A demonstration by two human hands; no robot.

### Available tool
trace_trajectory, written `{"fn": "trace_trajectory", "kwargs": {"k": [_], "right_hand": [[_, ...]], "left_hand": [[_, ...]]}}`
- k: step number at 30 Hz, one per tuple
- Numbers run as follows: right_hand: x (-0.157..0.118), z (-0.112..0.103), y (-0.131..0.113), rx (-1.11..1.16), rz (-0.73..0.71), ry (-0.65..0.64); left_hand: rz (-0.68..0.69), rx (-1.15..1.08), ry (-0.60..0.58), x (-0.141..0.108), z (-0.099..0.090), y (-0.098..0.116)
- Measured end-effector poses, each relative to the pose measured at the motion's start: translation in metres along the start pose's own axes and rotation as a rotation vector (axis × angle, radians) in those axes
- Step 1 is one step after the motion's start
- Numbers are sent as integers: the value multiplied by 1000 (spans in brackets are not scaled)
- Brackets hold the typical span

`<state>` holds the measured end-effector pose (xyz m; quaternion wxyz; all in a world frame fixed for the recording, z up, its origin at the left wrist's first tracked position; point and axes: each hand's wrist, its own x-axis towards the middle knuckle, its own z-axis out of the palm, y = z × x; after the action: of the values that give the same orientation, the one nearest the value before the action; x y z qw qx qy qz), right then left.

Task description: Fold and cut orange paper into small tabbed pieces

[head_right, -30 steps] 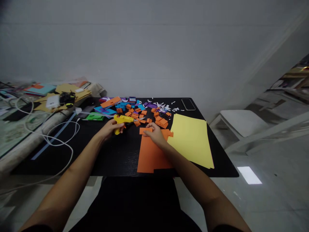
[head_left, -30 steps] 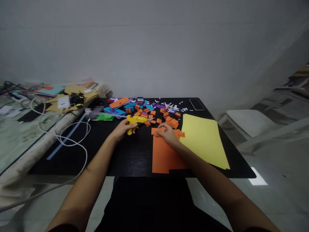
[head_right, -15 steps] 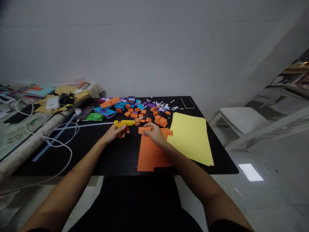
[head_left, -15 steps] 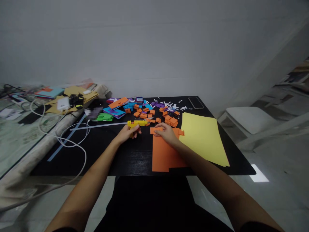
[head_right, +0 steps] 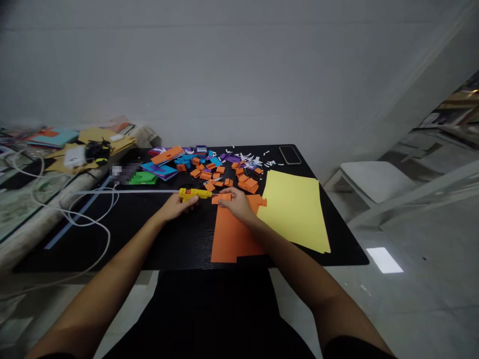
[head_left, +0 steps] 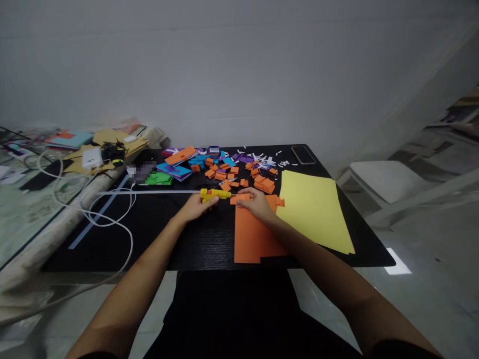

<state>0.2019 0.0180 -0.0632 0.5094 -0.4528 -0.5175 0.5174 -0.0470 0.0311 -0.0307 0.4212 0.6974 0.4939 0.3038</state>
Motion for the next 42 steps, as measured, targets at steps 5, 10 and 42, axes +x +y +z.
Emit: {"fn": "trace_trajectory", "kwargs": {"k": [5,10,42], "right_hand": [[2,2,3,37,-1,-16],[2,4,4,58,-3,-32],[-2,-5,-7,-141,-52,70]], "left_hand": [[32,25,-11,-1,2,0],[60,42,-15,0,3,0],[83,74,51,1,-9,-1]]}}
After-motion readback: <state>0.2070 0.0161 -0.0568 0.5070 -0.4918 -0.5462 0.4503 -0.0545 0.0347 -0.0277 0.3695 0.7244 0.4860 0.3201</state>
